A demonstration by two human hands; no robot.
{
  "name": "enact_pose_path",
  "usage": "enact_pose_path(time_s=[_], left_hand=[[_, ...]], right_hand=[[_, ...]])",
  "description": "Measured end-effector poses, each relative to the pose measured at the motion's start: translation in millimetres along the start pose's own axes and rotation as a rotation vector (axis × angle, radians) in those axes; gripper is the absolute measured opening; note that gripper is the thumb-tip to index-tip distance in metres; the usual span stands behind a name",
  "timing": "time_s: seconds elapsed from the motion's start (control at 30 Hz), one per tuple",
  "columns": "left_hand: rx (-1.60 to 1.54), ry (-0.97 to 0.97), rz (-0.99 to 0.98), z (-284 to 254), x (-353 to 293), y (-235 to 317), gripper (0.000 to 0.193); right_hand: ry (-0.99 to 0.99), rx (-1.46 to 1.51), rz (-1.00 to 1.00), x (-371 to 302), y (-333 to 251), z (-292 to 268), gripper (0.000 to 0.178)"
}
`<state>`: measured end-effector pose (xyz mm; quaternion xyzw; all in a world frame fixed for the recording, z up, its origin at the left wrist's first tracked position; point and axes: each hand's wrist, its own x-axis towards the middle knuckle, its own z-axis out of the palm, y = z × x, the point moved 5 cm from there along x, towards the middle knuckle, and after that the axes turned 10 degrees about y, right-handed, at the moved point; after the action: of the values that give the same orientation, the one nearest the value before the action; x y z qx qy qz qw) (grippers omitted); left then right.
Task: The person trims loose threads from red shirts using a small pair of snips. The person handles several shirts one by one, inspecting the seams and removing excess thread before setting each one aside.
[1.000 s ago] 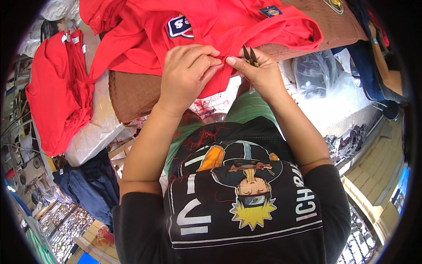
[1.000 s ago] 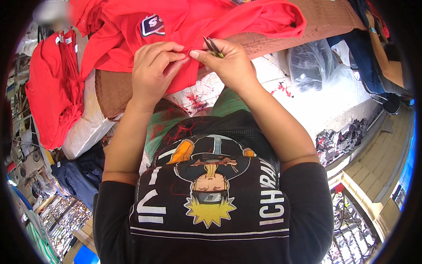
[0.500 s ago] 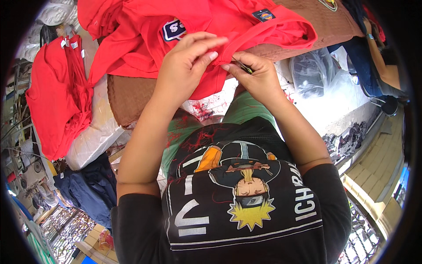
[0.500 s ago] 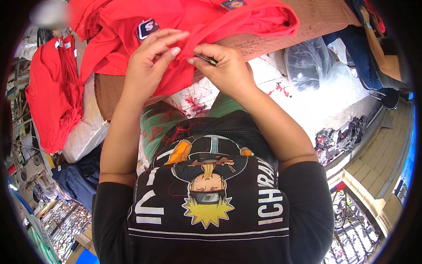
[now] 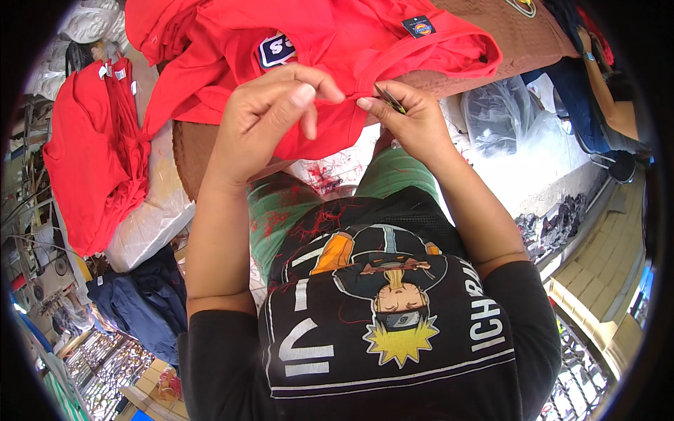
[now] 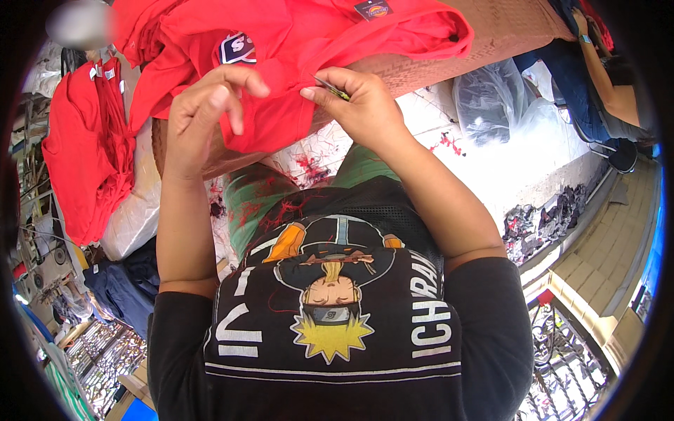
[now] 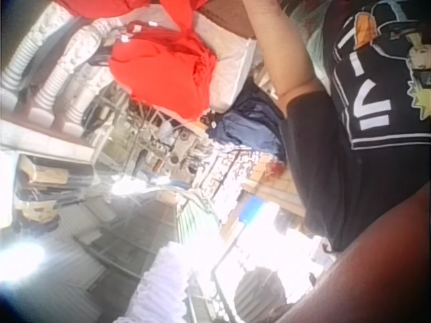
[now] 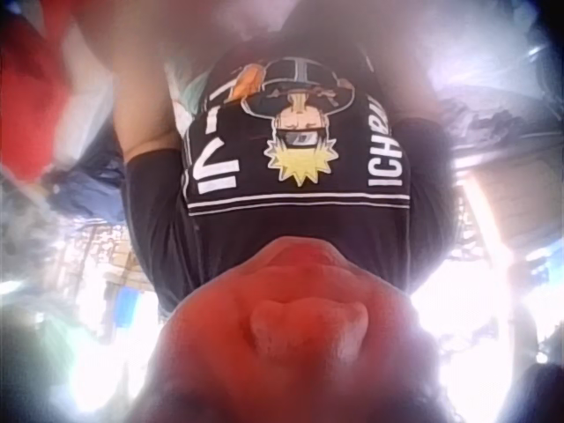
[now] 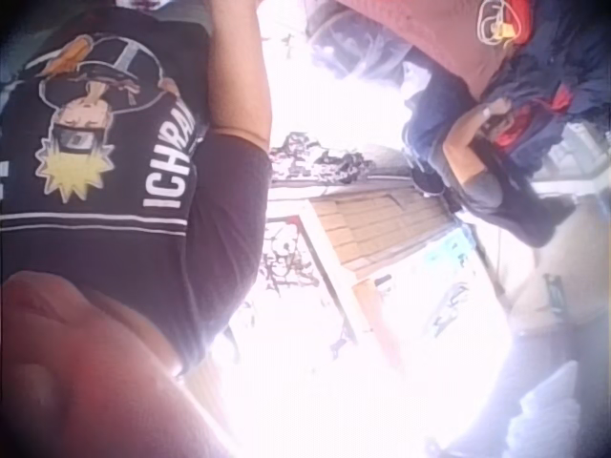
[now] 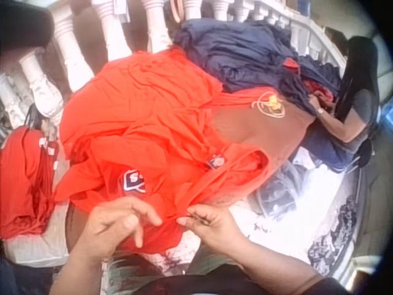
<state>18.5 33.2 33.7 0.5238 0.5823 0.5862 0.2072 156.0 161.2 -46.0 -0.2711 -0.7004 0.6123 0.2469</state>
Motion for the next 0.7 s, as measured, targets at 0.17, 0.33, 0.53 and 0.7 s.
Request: enact_pose_path(time_s=[0.17,0.33,0.53,0.7], left_hand=[[0.336,0.037,0.002,14,8,-1,0.023],[0.496,-0.005,0.098,32,5,-10,0.035],[0.603,0.077,0.194,34,4,-15,0.02],[0.581,0.079,0.014,35,6,-18,0.01]], right_hand=[[-0.001,-0.083,-0.033,-1,0,1,0.026],[-0.014,-0.08,-0.019,-1,-5,0,0.026],[-0.045,-0.014,0.066,0,0,-1,0.026],[-0.072,-0.09,-0.001,3,-7,-8,0.029]])
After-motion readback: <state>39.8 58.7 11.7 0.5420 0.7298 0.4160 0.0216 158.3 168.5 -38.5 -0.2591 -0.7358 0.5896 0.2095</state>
